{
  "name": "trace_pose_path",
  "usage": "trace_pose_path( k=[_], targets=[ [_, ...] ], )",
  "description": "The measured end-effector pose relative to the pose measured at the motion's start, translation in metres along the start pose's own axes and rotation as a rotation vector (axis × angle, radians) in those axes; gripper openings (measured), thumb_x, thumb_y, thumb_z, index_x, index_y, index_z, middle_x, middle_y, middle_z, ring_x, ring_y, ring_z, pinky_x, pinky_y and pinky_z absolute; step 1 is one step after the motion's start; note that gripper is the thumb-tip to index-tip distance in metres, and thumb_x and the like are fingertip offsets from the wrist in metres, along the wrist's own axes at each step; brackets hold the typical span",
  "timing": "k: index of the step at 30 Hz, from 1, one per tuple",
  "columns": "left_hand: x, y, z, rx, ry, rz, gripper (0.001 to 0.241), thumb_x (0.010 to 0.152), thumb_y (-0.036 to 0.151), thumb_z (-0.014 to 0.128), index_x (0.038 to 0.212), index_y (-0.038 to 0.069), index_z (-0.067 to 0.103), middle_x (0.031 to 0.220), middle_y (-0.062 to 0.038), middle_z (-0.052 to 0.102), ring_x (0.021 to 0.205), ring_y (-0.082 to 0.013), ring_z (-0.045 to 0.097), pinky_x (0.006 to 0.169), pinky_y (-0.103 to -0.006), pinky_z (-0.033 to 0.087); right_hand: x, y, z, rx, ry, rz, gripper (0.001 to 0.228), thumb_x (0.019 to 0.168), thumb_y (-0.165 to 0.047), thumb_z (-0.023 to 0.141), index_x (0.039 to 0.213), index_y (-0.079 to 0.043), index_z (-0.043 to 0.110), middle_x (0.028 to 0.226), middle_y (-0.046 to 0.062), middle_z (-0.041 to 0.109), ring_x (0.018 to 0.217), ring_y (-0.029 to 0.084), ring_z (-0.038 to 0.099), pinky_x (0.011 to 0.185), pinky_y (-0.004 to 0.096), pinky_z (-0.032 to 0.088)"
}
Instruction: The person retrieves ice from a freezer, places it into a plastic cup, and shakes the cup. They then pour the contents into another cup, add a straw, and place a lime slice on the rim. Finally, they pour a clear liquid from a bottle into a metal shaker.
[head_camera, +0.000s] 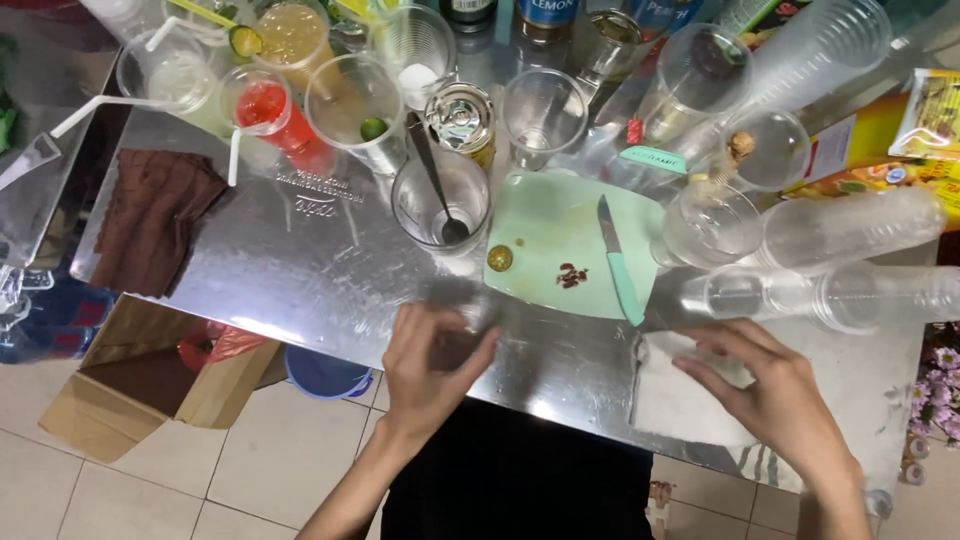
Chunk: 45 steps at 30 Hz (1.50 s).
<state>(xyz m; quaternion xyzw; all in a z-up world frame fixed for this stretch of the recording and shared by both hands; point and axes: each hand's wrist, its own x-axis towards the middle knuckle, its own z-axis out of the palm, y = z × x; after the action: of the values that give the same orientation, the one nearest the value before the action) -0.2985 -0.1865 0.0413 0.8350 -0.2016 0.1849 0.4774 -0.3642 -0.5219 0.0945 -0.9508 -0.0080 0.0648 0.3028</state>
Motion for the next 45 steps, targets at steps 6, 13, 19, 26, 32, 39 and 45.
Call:
trace_pose_path(
  k=[6,13,19,26,32,39,45],
  targets=[
    [0.003,-0.009,-0.005,-0.136,0.154,-0.292,0.042,0.08,0.014,0.087,0.098,0.008,0.05,0.093,-0.004,0.053,0.076,-0.013,0.05,0.068,-0.0233,0.043,0.029,-0.021,0.014,0.157,0.101,-0.107,0.033,0.082,-0.016,0.079,0.115,-0.011,0.075,0.088,0.0,0.073,0.074,0.01,0.067,0.076,0.022,0.057],
    [0.037,-0.013,-0.007,-0.067,0.126,-0.371,0.094,0.076,0.018,0.092,0.143,0.005,0.026,0.139,-0.015,0.033,0.132,-0.0363,0.038,0.107,-0.0565,0.043,0.087,-0.046,0.039,0.133,0.042,-0.06,0.032,0.079,-0.001,0.08,0.111,-0.005,0.078,0.087,0.015,0.075,0.074,0.026,0.072,0.062,0.037,0.061],
    [0.067,-0.034,-0.003,-0.17,0.107,-0.308,0.118,0.072,0.019,0.099,0.158,0.013,0.019,0.149,-0.011,0.03,0.145,-0.0319,0.03,0.119,-0.0559,0.032,0.115,-0.072,0.031,-0.087,-0.077,-0.111,0.03,0.079,0.004,0.076,0.108,-0.004,0.078,0.093,0.018,0.076,0.08,0.033,0.075,0.067,0.042,0.063],
    [0.065,-0.057,0.008,-0.139,0.133,-0.276,0.1,0.063,0.023,0.102,0.144,0.008,0.045,0.134,-0.008,0.054,0.13,-0.0247,0.049,0.116,-0.0484,0.037,0.115,-0.059,0.027,0.036,-0.073,-0.038,0.028,0.082,-0.002,0.076,0.11,-0.002,0.077,0.086,0.019,0.074,0.077,0.036,0.075,0.066,0.047,0.061],
    [0.047,-0.044,0.0,-0.103,0.269,-0.106,0.095,0.054,0.021,0.103,0.133,0.006,0.052,0.132,-0.011,0.06,0.127,-0.0302,0.059,0.11,-0.0496,0.051,0.106,-0.045,0.027,0.093,-0.013,-0.057,0.027,0.083,-0.004,0.079,0.111,-0.005,0.079,0.08,0.014,0.074,0.069,0.027,0.074,0.066,0.04,0.061],
    [0.042,-0.026,-0.004,-0.191,0.31,-0.067,0.095,0.054,0.017,0.102,0.124,0.002,0.04,0.131,-0.018,0.058,0.13,-0.0391,0.059,0.112,-0.0527,0.051,0.099,-0.041,0.03,0.117,0.014,-0.019,0.029,0.081,-0.002,0.08,0.109,-0.006,0.08,0.08,0.013,0.076,0.068,0.025,0.073,0.067,0.038,0.061],
    [0.014,-0.034,-0.014,-0.16,0.235,-0.296,0.111,0.047,0.02,0.104,0.135,0.005,0.038,0.128,-0.012,0.057,0.122,-0.0311,0.061,0.105,-0.053,0.052,0.092,-0.036,0.052,0.133,0.017,0.008,0.033,0.077,-0.002,0.083,0.11,-0.004,0.079,0.086,0.016,0.076,0.073,0.03,0.074,0.069,0.043,0.061]
  ],
)
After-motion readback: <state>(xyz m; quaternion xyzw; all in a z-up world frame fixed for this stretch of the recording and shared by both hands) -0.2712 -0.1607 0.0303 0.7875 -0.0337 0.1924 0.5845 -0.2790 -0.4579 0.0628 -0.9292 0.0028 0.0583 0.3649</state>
